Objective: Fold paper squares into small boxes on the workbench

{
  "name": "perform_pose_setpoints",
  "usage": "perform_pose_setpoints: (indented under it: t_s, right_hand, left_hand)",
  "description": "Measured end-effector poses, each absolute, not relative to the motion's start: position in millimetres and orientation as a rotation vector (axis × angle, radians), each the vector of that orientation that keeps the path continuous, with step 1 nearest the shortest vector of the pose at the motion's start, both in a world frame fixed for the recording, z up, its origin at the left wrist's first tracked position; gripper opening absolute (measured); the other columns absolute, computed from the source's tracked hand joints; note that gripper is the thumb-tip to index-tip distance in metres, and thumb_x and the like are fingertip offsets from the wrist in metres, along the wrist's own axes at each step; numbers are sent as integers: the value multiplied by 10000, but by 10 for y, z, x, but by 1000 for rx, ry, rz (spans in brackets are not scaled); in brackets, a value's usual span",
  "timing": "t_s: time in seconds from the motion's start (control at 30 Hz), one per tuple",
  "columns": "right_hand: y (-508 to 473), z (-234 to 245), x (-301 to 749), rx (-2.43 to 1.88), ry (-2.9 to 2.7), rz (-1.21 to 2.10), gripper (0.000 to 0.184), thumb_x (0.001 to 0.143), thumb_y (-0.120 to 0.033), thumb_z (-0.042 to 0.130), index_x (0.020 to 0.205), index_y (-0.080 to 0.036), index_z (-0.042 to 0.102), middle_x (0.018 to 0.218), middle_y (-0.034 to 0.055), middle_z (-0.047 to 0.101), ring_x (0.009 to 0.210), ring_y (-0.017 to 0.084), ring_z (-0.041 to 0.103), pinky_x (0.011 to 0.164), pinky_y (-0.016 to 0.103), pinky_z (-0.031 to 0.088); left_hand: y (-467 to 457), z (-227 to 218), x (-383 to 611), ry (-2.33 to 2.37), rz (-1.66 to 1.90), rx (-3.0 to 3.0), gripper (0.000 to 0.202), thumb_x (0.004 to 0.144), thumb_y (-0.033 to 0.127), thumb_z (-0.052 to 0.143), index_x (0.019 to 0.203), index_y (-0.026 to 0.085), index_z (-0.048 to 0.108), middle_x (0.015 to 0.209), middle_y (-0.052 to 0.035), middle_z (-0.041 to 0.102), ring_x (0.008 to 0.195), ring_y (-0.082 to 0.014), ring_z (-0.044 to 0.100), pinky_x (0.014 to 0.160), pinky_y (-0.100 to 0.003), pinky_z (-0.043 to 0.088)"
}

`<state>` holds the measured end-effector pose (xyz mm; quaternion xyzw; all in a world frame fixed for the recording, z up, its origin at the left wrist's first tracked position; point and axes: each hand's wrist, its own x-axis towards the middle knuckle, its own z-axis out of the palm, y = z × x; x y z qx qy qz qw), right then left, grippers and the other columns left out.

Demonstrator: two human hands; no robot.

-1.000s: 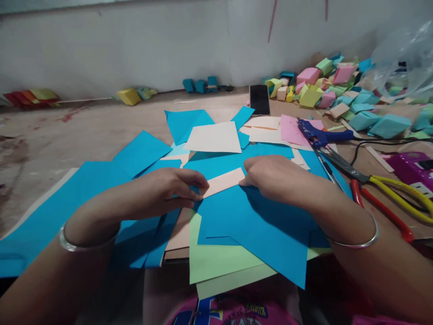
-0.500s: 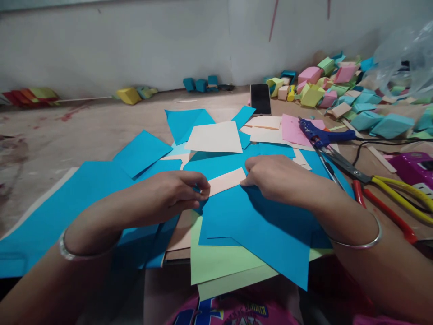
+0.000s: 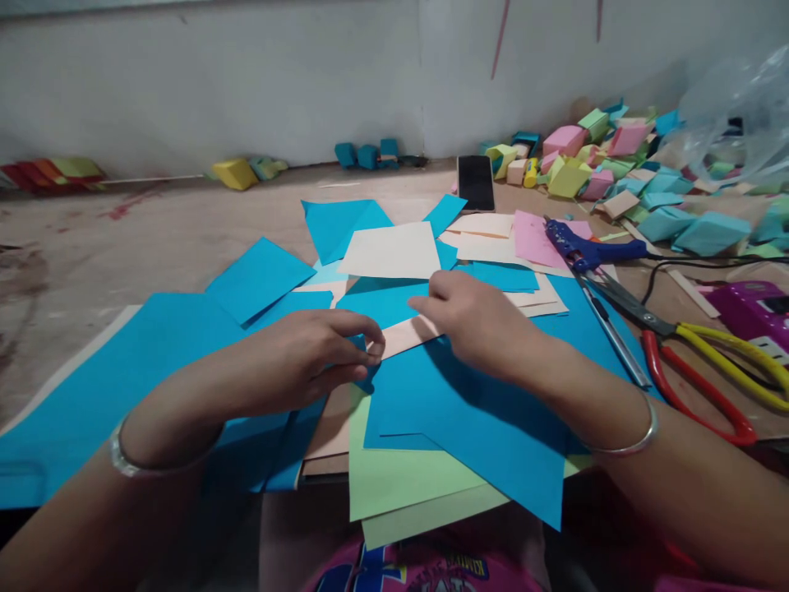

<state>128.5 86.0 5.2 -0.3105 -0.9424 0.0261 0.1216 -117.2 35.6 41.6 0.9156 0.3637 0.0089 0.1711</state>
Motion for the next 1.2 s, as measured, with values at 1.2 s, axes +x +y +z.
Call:
perform_pose_setpoints:
  t_s: [1.2]
  right_hand:
    - [289, 50, 1093, -1009, -3038, -642, 273, 804, 12, 441, 762, -146, 660, 792, 136, 589, 688, 237, 482, 558, 352, 189]
  left_hand:
    - [339, 463, -1125, 1084, -48, 2599, 235, 919, 259, 513, 869, 204, 736, 1025, -43, 680, 745, -138, 646, 632, -257, 439]
